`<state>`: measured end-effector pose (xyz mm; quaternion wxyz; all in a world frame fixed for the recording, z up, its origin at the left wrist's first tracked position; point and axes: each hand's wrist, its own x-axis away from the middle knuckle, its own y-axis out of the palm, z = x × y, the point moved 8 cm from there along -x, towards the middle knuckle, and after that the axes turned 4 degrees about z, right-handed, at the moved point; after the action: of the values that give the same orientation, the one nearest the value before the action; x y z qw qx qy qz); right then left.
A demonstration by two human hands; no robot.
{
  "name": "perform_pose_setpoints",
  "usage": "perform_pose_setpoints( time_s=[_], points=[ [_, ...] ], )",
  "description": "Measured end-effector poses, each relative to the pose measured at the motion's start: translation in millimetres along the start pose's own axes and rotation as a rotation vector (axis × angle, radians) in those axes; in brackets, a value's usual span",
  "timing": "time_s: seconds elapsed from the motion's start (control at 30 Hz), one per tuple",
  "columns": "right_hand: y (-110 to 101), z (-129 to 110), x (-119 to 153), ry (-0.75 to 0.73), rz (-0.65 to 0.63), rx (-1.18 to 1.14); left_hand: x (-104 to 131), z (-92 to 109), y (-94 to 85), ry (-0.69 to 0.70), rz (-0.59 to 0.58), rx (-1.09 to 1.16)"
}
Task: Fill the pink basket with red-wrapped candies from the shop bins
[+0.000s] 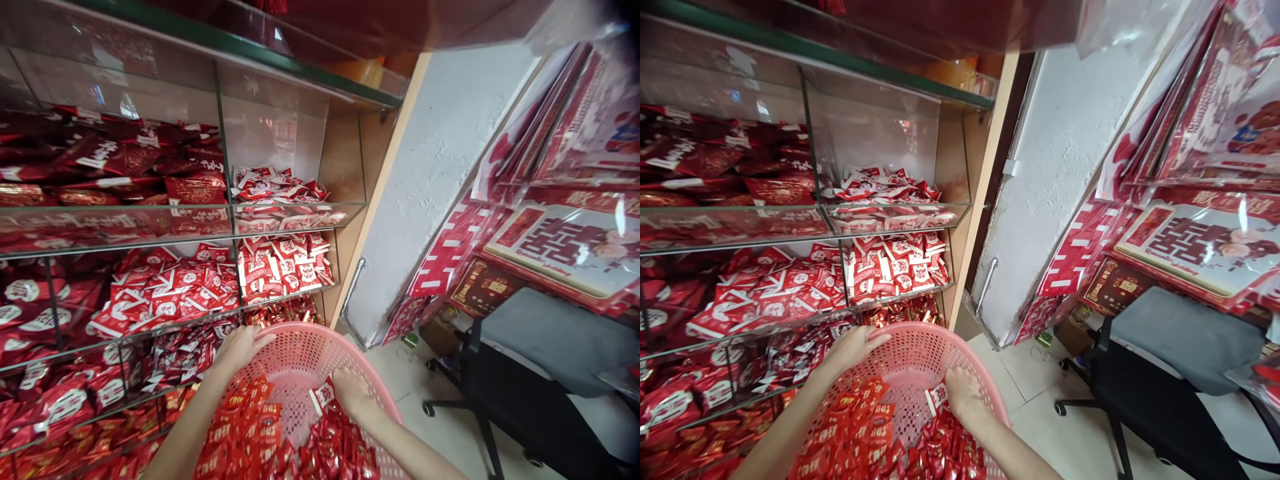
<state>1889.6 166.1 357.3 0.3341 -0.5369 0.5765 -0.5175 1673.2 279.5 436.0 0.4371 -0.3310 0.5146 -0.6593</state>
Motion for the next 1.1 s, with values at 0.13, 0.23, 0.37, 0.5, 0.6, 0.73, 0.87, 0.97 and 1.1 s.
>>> perform_pose_setpoints(
  time_s=[0.13, 0.23, 0.37, 0.5, 0.6, 0.73, 0.87, 0.97, 1.1],
  points=[
    [-66.0, -13.5, 1.9, -0.019, 0.108, 0.115, 0.8, 0.8, -1.2, 0.007, 0.017, 0.016],
    [-139.3, -25.2, 1.4, -0.069, 0.315, 0.033, 1.2, 0.8, -0.9, 0.008, 0.026, 0.014],
    [-216.0, -42.9, 1.0, -0.218, 0.611, -0.154, 2.1, -0.4, 0.0, -0.012, 0.02, 0.031],
    [-235.7, -53.4, -9.9, -0.231, 0.671, -0.169, 2.8, 0.6, -0.6, -0.004, 0.032, 0.037],
    [-233.2, -62.1, -18.7, -0.239, 0.642, -0.123, 3.0, 1.7, -2.1, 0.004, 0.046, 0.032],
    [-232.6, -68.2, -23.6, -0.236, 0.641, -0.075, 3.5, 2.6, -3.6, 0.0, 0.043, 0.036],
    [-237.5, -68.6, -20.4, -0.251, 0.685, -0.091, 3.4, 1.2, -3.2, -0.022, 0.029, 0.045],
    [-241.9, -65.9, -16.8, -0.275, 0.722, -0.147, 3.1, 0.6, -2.4, -0.028, 0.028, 0.058],
    [-250.2, -60.7, -11.0, -0.333, 0.762, -0.249, 3.2, 0.4, -0.8, -0.029, 0.022, 0.073]
  ],
)
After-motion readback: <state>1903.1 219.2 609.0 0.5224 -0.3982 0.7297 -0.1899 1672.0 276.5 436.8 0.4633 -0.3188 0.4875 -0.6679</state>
